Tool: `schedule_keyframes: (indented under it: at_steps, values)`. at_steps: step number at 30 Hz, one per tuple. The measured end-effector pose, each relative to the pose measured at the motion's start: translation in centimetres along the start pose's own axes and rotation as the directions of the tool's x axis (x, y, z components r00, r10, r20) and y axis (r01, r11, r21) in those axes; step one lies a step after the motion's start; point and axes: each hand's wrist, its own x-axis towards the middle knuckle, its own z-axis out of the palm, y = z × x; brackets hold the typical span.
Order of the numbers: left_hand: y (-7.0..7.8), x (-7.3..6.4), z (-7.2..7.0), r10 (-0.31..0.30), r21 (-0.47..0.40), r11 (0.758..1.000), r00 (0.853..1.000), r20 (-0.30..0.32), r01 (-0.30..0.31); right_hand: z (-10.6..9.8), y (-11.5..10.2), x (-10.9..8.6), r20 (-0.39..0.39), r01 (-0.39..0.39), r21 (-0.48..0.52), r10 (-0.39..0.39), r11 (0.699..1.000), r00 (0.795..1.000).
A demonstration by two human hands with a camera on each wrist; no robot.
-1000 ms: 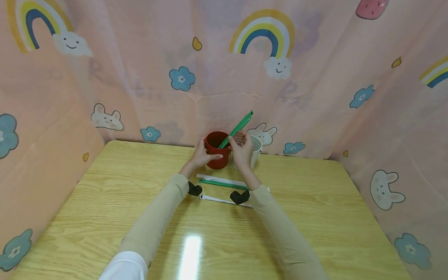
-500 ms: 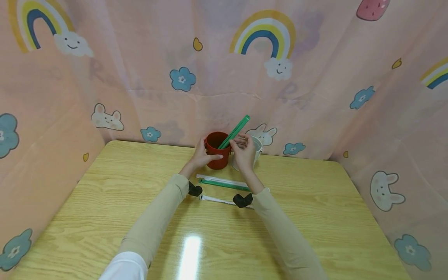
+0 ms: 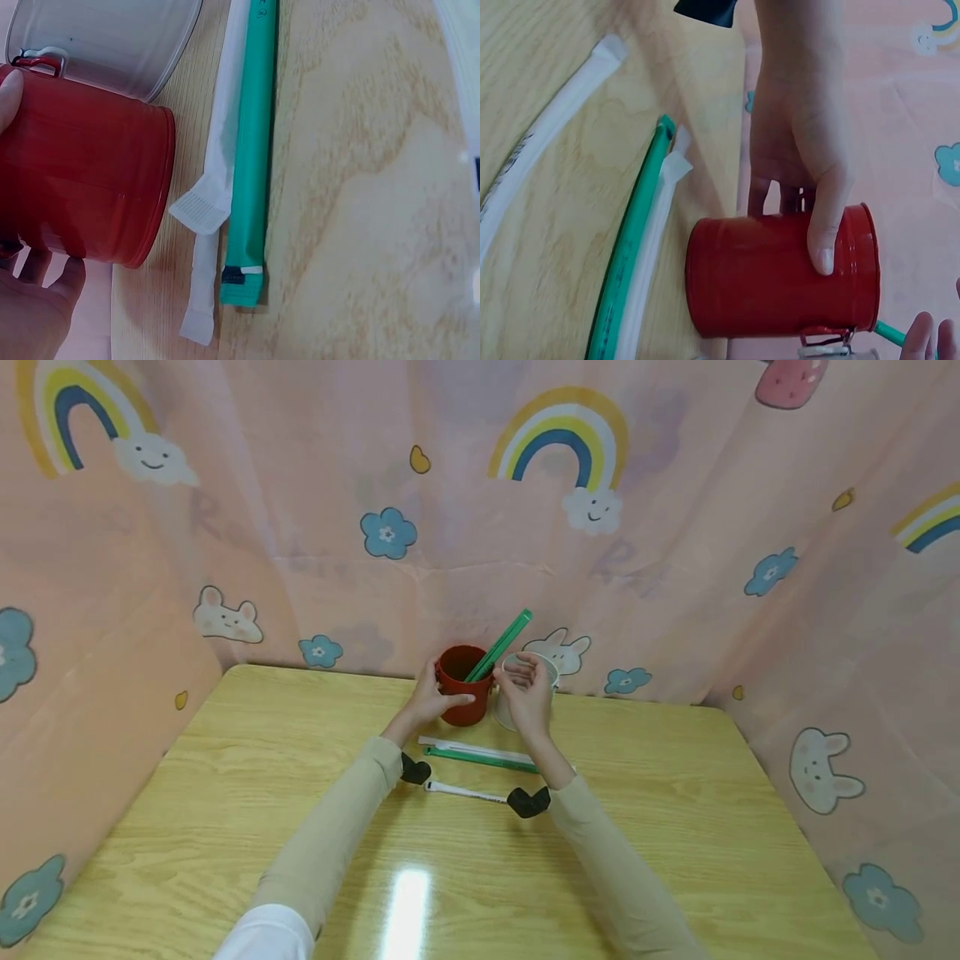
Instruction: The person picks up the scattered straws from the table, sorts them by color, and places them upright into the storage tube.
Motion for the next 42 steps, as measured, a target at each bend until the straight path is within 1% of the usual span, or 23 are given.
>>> schedule_keyframes:
  at_steps: [3, 8, 10, 15, 18, 23, 25, 27, 28, 29, 31, 34, 35, 38, 42]
  values:
    - [-0.1, -0.1, 0.1, -0.005, 0.005, 1.0, 1.0, -0.007, 0.005, -0.7, -0.2, -0.2, 0.033, 0.008, -0.013, -0.008, 1.0, 0.999]
    - [-0.2, -0.1, 0.0, 0.011, 0.001, 1.0, 1.0, -0.016, -0.011, -1.5, -2.1, -1.2, 0.102, 0.024, -0.064, -0.017, 0.998, 0.995]
    - [-0.2, -0.1, 0.0, 0.017, 0.0, 1.0, 1.0, -0.01, -0.017, -1.8, -2.9, -1.8, 0.115, 0.037, -0.095, -0.026, 0.995, 0.993]
    - [-0.2, 0.1, 0.1, 0.021, 0.001, 1.0, 1.0, 0.001, -0.021, -2.6, -3.0, -2.5, 0.129, 0.063, -0.126, -0.047, 0.99, 0.991]
    - [-0.2, 0.0, 0.0, 0.016, -0.002, 1.0, 1.0, 0.004, -0.016, -3.0, -2.4, -2.7, 0.136, 0.059, -0.141, -0.04, 0.988, 0.99]
    - [-0.1, 0.0, 0.0, 0.002, -0.008, 1.0, 1.0, 0.008, -0.002, -3.7, 0.6, -2.2, 0.17, 0.02, -0.184, 0.011, 0.983, 0.985]
    - [0.0, 0.1, 0.0, 0.003, -0.008, 1.0, 1.0, 0.005, -0.003, -4.0, 1.9, -1.9, 0.196, 0.008, -0.205, 0.033, 0.979, 0.98]
    - [0.1, 0.1, 0.0, 0.011, -0.011, 1.0, 1.0, 0.003, -0.01, -4.2, 2.7, -1.8, 0.22, 0.003, -0.231, 0.05, 0.973, 0.974]
    - [0.6, -0.1, 0.0, 0.007, -0.016, 1.0, 1.0, 0.011, -0.006, -4.2, 2.4, -2.0, 0.238, -0.001, -0.242, 0.06, 0.97, 0.969]
    - [0.6, -0.1, 0.0, 0.012, -0.015, 1.0, 1.0, 0.012, -0.012, -4.3, 2.6, -2.0, 0.255, -0.002, -0.254, 0.069, 0.967, 0.964]
    - [0.6, -0.1, 0.0, 0.018, -0.013, 1.0, 1.0, 0.013, -0.018, -4.6, 2.7, -2.1, 0.289, -0.005, -0.281, 0.09, 0.96, 0.953]
    - [0.6, -0.1, 0.0, 0.006, 0.003, 1.0, 1.0, 0.012, -0.006, -4.9, 3.0, -2.2, 0.346, -0.004, -0.296, 0.111, 0.955, 0.932]
    - [0.2, 0.1, 0.1, 0.009, 0.015, 1.0, 1.0, 0.005, -0.009, -5.0, 3.7, -2.1, 0.366, 0.007, -0.302, 0.109, 0.953, 0.924]
    - [0.2, 0.0, 0.0, 0.001, 0.01, 1.0, 1.0, 0.01, -0.001, -5.2, 4.2, -2.3, 0.424, 0.013, -0.309, 0.126, 0.951, 0.897]
    - [0.2, -0.1, -0.1, 0.005, -0.01, 1.0, 1.0, 0.014, -0.005, -5.6, 4.8, -2.7, 0.502, 0.031, -0.347, 0.158, 0.937, 0.851]
